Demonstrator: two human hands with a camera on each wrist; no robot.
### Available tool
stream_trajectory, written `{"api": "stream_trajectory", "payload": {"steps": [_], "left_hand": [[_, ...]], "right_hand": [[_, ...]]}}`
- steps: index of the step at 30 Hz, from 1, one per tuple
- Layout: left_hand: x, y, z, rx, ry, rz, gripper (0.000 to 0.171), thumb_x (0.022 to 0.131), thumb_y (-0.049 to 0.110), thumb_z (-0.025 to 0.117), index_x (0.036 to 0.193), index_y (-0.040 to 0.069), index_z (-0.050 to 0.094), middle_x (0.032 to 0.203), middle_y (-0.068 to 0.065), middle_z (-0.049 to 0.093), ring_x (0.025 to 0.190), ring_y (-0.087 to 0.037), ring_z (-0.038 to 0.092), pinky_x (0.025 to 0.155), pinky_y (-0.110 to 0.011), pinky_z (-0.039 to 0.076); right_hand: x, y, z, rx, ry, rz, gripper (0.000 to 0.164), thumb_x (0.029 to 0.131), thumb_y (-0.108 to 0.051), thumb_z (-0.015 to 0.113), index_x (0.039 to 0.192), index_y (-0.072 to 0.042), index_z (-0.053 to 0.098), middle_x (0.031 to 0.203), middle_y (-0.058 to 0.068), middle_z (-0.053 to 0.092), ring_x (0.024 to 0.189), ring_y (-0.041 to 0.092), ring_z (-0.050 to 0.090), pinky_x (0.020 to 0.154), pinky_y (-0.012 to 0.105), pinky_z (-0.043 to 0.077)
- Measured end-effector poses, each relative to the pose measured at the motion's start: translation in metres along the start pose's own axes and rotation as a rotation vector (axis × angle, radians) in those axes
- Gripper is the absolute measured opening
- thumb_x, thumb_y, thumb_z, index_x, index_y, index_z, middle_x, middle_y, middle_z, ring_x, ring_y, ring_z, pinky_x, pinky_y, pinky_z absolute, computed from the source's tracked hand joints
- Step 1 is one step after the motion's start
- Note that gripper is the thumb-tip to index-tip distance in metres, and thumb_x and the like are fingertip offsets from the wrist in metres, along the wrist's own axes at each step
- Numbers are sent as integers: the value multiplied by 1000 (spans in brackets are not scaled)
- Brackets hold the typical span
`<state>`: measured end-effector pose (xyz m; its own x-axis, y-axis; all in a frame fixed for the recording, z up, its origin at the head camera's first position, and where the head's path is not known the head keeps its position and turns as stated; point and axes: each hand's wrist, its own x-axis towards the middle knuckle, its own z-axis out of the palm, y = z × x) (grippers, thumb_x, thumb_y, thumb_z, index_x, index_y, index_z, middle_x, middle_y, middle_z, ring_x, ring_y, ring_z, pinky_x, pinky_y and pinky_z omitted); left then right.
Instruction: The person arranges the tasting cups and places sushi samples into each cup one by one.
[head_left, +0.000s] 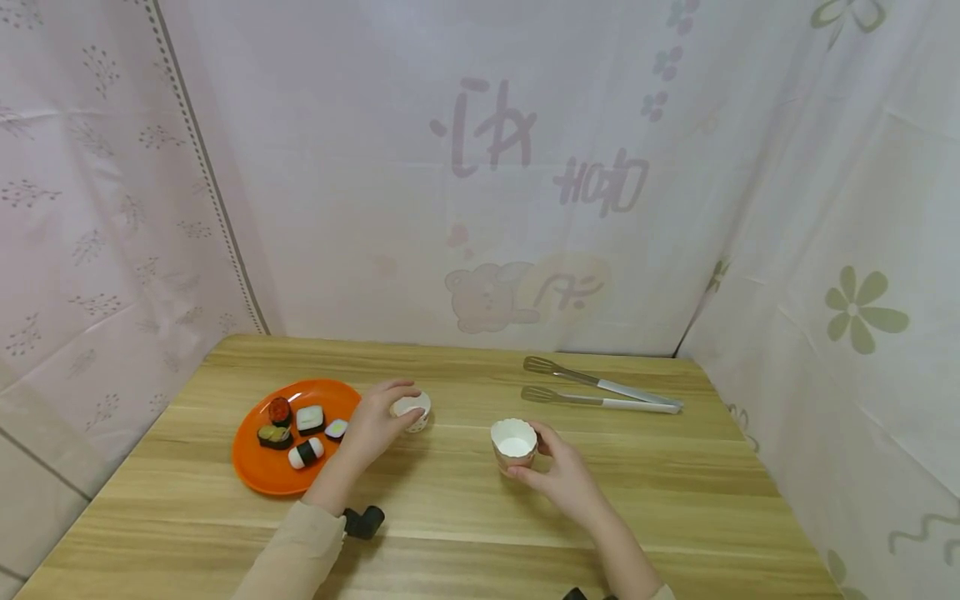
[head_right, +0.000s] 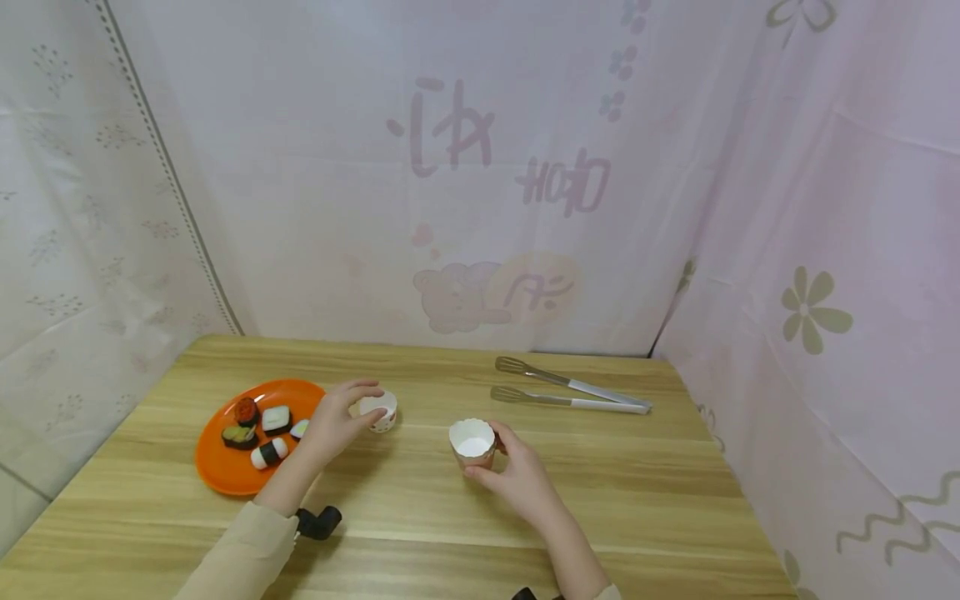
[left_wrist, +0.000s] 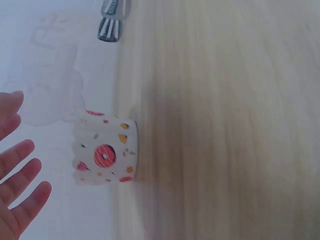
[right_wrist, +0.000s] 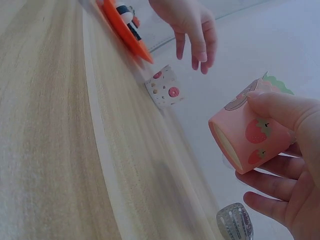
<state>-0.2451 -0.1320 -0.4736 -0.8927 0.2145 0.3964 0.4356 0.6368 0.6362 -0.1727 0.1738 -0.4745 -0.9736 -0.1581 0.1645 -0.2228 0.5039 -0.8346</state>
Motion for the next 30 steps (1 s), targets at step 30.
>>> {"api": "stream_trajectory", "payload": {"steps": [30], "left_hand": [[-1, 37, 0, -34, 27, 199, 32, 84, 23, 77, 112, 10, 71, 115, -2, 67, 112, -22, 58, 96, -40, 48]], "right_hand": [[3, -2, 0, -29, -1, -20, 76, 71, -30, 86, 136, -11, 51, 121, 5, 62, 109, 30, 57, 93, 61, 43]]}}
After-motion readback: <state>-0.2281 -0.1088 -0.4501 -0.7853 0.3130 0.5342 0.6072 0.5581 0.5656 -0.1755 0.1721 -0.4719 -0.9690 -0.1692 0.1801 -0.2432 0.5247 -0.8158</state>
